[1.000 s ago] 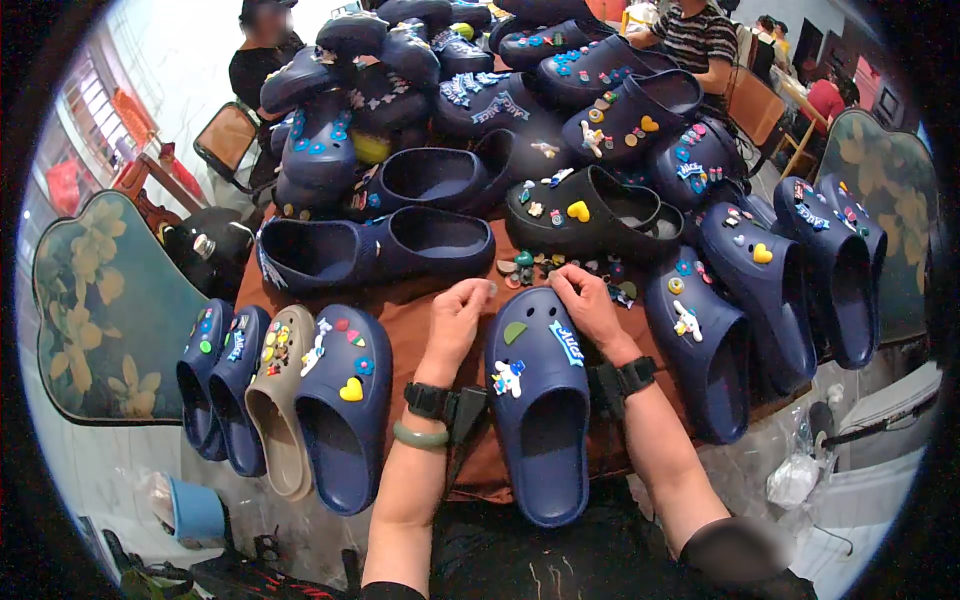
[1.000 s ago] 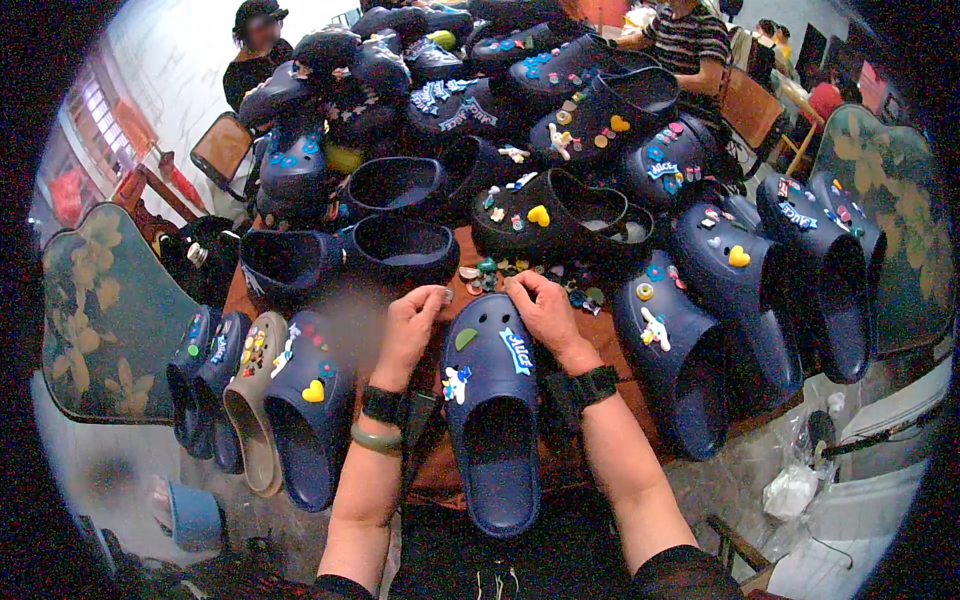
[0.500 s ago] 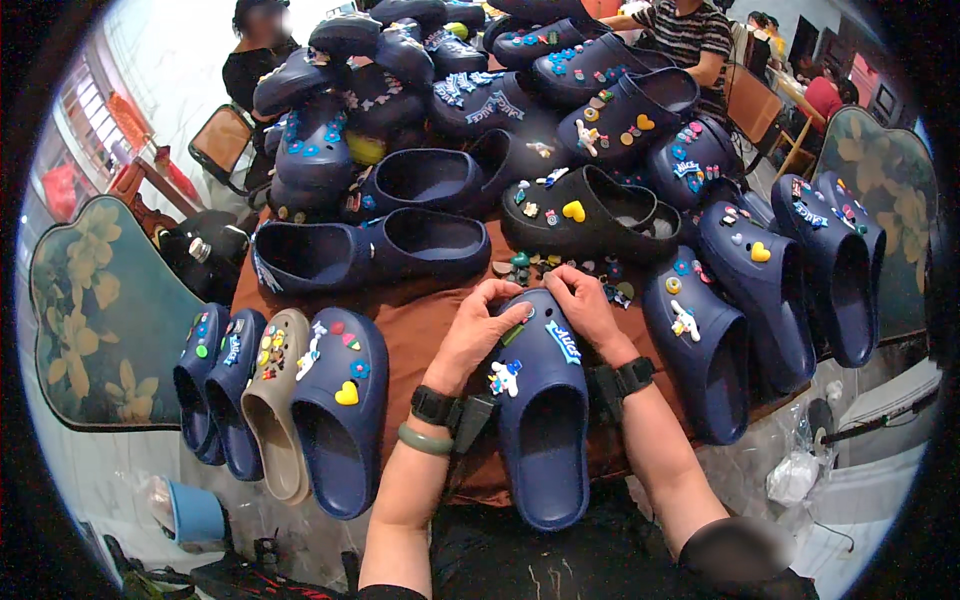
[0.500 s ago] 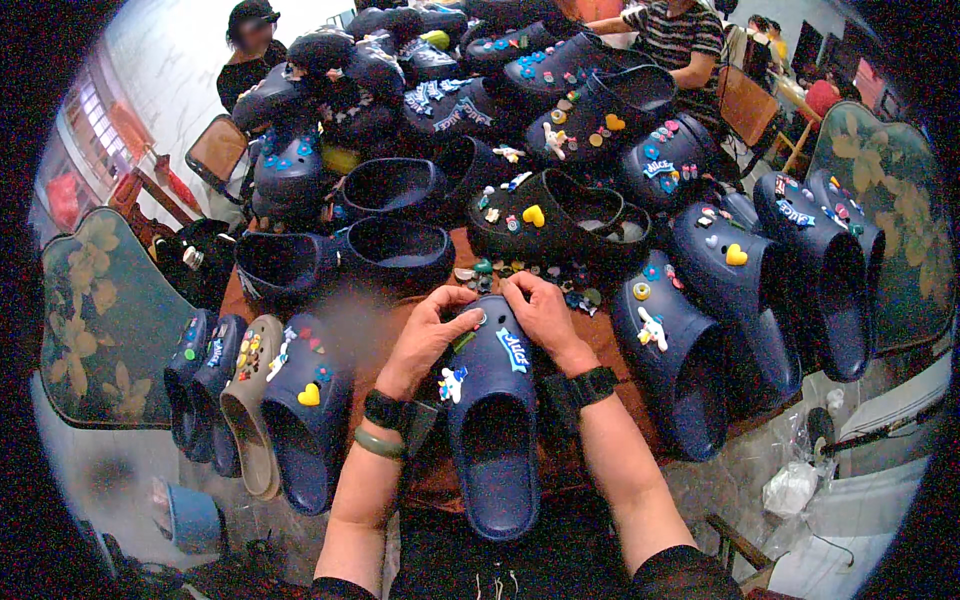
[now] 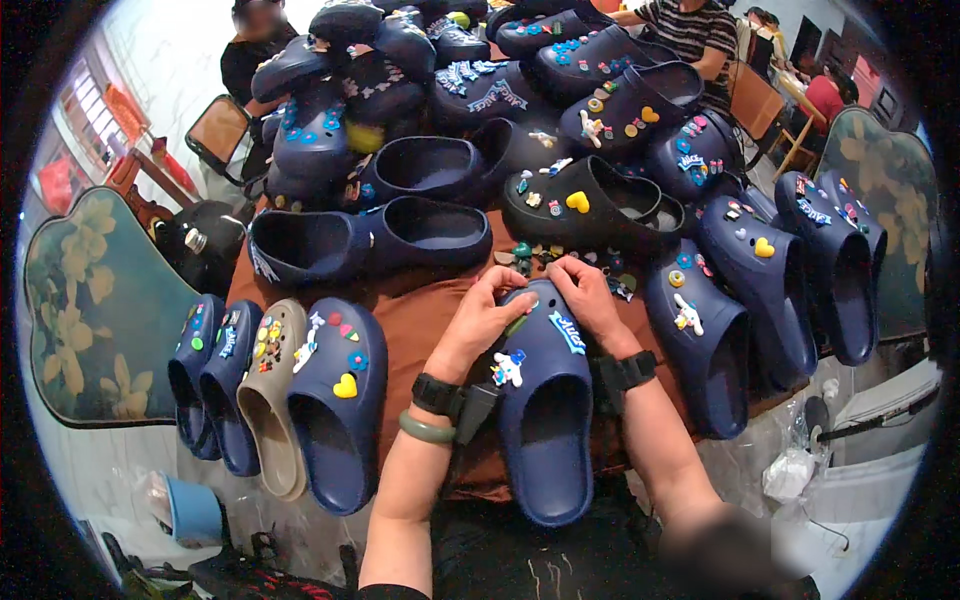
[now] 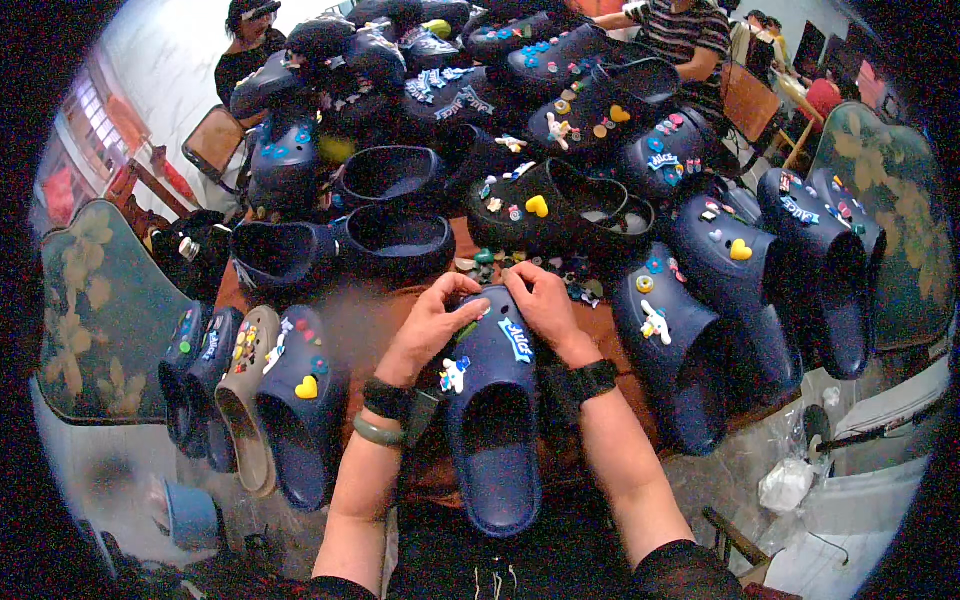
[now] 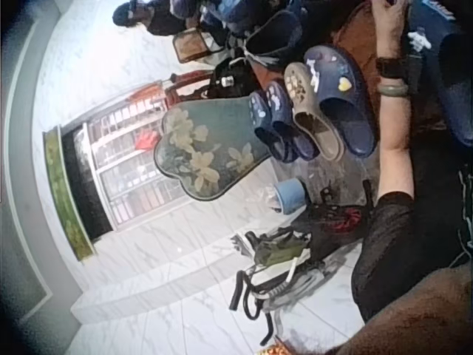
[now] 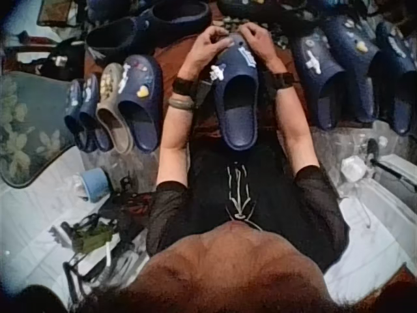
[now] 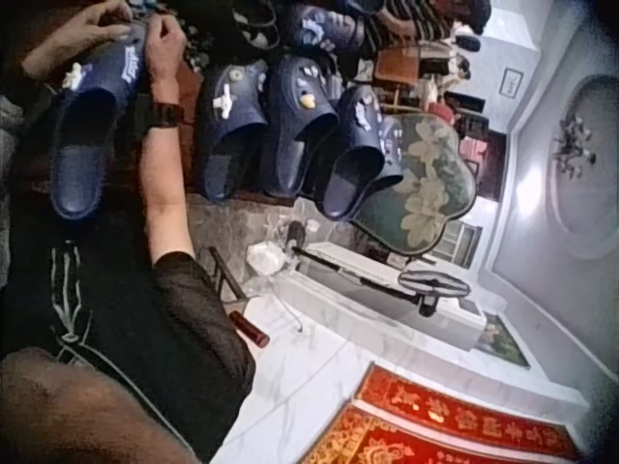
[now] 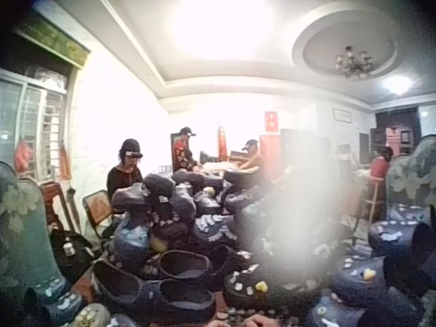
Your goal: Attaching decorative charms to the holes of plastic clogs.
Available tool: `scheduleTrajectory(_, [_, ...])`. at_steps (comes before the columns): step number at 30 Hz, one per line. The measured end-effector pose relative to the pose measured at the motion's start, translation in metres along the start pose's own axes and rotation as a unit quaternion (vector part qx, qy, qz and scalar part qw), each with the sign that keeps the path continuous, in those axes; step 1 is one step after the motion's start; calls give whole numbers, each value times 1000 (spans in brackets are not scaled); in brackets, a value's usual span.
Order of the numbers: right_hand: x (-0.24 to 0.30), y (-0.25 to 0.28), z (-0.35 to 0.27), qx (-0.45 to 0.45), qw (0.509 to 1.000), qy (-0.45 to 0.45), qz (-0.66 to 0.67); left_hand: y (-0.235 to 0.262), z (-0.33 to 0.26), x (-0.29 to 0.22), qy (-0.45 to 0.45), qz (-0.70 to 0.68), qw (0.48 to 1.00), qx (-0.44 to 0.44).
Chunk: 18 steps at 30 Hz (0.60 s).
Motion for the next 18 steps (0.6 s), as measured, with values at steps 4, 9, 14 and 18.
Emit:
scheduleTrajectory(4, [-1, 0, -1, 7, 1000, -4, 19, 18, -9, -7, 8, -19, 992, -122])
scheduleTrajectory(9, [0, 0, -2, 11, 999, 14, 31, 51, -8, -3, -159, 172, 948, -217])
scheduleTrajectory(14, [4, 0, -3, 17, 999, 8, 26, 47, -5, 10, -128, 404, 903, -79])
scheduleTrajectory(18, [3, 0, -2, 6, 1000, 10, 12, 47, -5, 5, -85, 280, 951, -103])
Point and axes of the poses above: each hand's wrist, its own z-axis towards the middle knuckle, its own y-axis out of the back of the hand, x = y × z, the point moved 4 cm from there along z, towards the middle knuckle, and after that the axes turned 14 degrees about -y, right-handed, at the moved point
